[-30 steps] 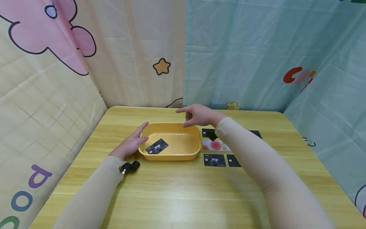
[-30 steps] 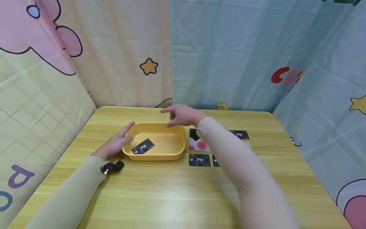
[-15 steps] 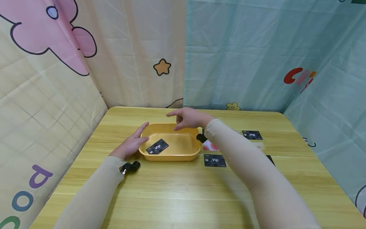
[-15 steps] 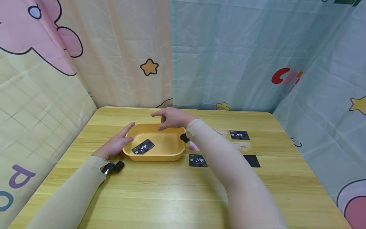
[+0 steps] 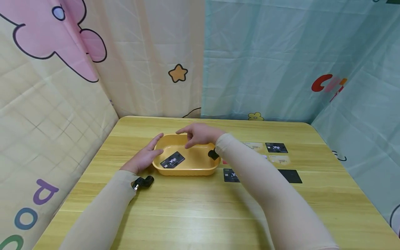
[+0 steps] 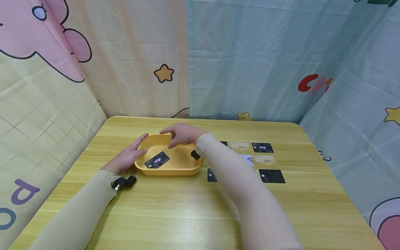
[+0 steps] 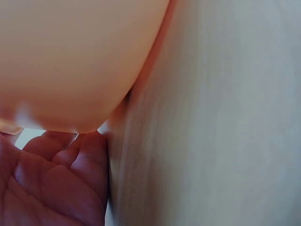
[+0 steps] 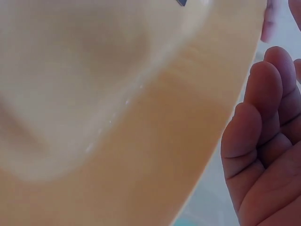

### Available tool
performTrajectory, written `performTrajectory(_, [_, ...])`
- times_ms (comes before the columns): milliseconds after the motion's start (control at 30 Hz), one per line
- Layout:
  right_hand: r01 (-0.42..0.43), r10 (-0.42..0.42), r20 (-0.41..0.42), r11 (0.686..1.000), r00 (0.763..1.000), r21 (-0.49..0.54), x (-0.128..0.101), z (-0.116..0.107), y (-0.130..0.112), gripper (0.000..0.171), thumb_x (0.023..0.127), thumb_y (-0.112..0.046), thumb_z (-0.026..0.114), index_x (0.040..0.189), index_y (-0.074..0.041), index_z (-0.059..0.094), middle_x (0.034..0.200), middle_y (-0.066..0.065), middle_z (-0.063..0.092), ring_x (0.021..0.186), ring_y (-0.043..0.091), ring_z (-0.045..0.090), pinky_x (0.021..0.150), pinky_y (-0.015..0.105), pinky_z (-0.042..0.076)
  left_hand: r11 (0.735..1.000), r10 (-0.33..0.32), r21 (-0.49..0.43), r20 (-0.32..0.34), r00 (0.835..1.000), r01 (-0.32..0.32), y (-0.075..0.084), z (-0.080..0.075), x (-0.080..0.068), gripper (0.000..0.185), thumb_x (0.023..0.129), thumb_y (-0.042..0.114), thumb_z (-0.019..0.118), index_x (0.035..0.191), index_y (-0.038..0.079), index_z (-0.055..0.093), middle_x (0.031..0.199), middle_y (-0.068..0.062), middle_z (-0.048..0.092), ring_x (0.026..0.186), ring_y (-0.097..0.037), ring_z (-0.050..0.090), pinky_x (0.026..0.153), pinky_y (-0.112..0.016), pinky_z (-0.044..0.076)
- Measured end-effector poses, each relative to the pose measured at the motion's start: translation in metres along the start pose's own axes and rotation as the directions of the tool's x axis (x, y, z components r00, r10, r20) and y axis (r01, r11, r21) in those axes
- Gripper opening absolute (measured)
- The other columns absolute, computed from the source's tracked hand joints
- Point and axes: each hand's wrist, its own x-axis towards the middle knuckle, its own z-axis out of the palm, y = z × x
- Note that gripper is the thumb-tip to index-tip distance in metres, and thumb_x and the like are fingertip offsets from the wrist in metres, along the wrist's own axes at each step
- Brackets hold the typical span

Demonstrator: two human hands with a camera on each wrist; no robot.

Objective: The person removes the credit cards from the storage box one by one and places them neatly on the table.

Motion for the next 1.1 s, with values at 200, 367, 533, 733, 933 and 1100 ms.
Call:
performTrajectory(200, [-0.013,0.013,0.02,1.0,1.0,0.024,0.006,0.01,-0.001,0.068,0.094,-0.021,0.081,0.156,-0.022,0.054,0.087,0.004,0.064,0.077,0.017,0.057,0.07,0.028,0.05,1.0,0.009,-0.003,-0.002,1.0,-0.009,-0.002,0.001,0.0,0.069,0.113,0.031,0.042,0.169,0.045,0.004,0.179,-0.008,-0.003,0.163,-0.045,0.006,0.129,-0.066,0.01])
performTrajectory(367, [-0.028,0.026,0.036,0.999,0.999,0.04,0.015,0.019,0.003,0.067,0.094,-0.021,0.081,0.156,-0.025,0.054,0.09,0.005,0.064,0.081,0.019,0.058,0.071,0.028,0.05,1.0,0.016,0.021,-0.015,1.0,-0.015,-0.003,0.001,0.001,0.069,0.113,0.031,0.042,0.169,0.044,0.005,0.179,-0.009,0.0,0.163,-0.044,0.004,0.129,-0.066,0.008])
performTrajectory(533, [-0.059,0.057,0.051,0.997,0.997,0.039,0.022,0.026,0.006,0.065,0.093,-0.019,0.082,0.153,-0.028,0.057,0.091,0.005,0.062,0.084,0.02,0.057,0.071,0.029,0.047,0.999,0.003,0.043,-0.027,1.0,-0.002,-0.003,0.0,0.001,0.068,0.112,0.034,0.042,0.167,0.049,0.005,0.179,-0.007,0.001,0.163,-0.045,0.006,0.129,-0.068,0.008])
performTrajectory(733, [-0.052,0.051,0.072,0.999,0.996,0.01,0.027,0.032,0.008,0.064,0.092,-0.016,0.082,0.151,-0.027,0.06,0.088,0.004,0.062,0.081,0.019,0.057,0.07,0.028,0.047,0.999,0.023,0.025,-0.026,0.999,-0.022,-0.003,0.001,0.001,0.069,0.113,0.031,0.042,0.169,0.043,0.005,0.179,-0.007,-0.003,0.163,-0.045,0.003,0.129,-0.067,0.008])
performTrajectory(933, [-0.057,0.054,0.127,0.998,0.99,0.023,0.03,0.039,0.01,0.068,0.089,-0.013,0.085,0.151,-0.024,0.06,0.088,0.004,0.062,0.077,0.018,0.056,0.068,0.027,0.047,0.999,0.031,0.013,-0.028,0.999,-0.031,-0.001,0.001,0.0,0.069,0.112,0.03,0.043,0.17,0.041,0.007,0.179,-0.006,-0.001,0.163,-0.045,0.004,0.129,-0.067,0.009])
performTrajectory(1100, [-0.055,0.054,0.159,0.999,0.986,0.001,0.035,0.044,0.011,0.07,0.087,-0.012,0.085,0.151,-0.028,0.06,0.092,0.003,0.06,0.079,0.018,0.056,0.067,0.026,0.047,1.0,0.023,0.011,-0.024,0.999,-0.023,-0.001,0.0,0.0,0.068,0.113,0.032,0.043,0.169,0.043,0.006,0.179,-0.005,-0.002,0.162,-0.047,0.005,0.128,-0.069,0.009])
